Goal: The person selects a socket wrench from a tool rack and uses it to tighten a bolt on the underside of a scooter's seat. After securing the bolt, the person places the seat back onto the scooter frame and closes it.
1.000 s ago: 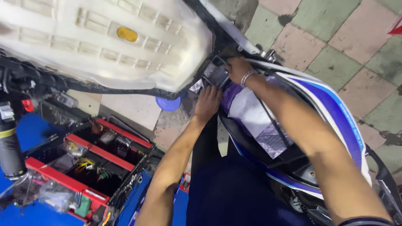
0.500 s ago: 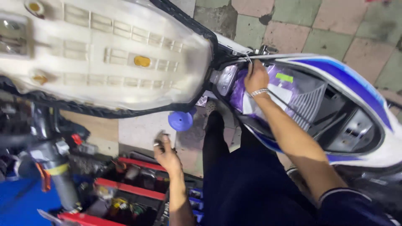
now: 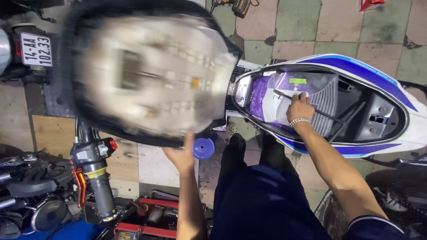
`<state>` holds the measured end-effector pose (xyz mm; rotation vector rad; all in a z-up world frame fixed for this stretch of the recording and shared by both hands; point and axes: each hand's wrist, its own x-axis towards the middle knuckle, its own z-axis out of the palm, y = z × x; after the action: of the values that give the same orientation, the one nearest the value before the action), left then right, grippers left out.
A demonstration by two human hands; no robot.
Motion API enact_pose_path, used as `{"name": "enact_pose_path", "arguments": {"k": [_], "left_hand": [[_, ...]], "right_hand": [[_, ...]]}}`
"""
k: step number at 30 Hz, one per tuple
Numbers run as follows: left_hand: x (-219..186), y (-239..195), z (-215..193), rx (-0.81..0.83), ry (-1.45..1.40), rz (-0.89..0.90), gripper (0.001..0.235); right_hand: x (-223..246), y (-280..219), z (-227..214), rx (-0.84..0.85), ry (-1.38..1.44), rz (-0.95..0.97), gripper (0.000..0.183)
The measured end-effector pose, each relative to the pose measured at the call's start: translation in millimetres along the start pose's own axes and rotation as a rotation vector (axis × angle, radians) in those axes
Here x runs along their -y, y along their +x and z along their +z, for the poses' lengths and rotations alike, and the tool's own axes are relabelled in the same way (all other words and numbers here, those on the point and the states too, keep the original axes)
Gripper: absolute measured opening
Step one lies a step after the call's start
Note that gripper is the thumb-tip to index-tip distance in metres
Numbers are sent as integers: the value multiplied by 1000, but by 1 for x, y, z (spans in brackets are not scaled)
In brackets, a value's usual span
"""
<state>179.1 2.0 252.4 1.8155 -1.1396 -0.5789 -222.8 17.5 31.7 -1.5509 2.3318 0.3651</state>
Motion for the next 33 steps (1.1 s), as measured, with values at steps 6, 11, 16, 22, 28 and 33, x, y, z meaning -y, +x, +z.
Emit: {"name": "enact_pose_path", "arguments": {"k": [6, 11, 16, 22, 28, 33], "left_hand": [[1, -120, 56, -153, 687, 444, 102], [-67, -154, 57, 222, 306, 189, 88], [-48, -104, 30, 57, 207, -121, 107], [17, 18, -21, -142, -20, -386, 108], [15, 12, -27, -74, -58, -159, 63], [90, -10, 1, 207, 154, -315, 55]], "right_hand": [[-14, 9, -23, -15, -98, -52, 26], [-22, 14, -30, -7, -82, -90, 27], [-40, 3, -20, 52, -64, -87, 30], [-34, -2, -30, 133, -35, -44, 35], [-28, -12, -31, 167, -47, 14, 34], [-21, -22, -35, 123, -53, 65, 31]]}}
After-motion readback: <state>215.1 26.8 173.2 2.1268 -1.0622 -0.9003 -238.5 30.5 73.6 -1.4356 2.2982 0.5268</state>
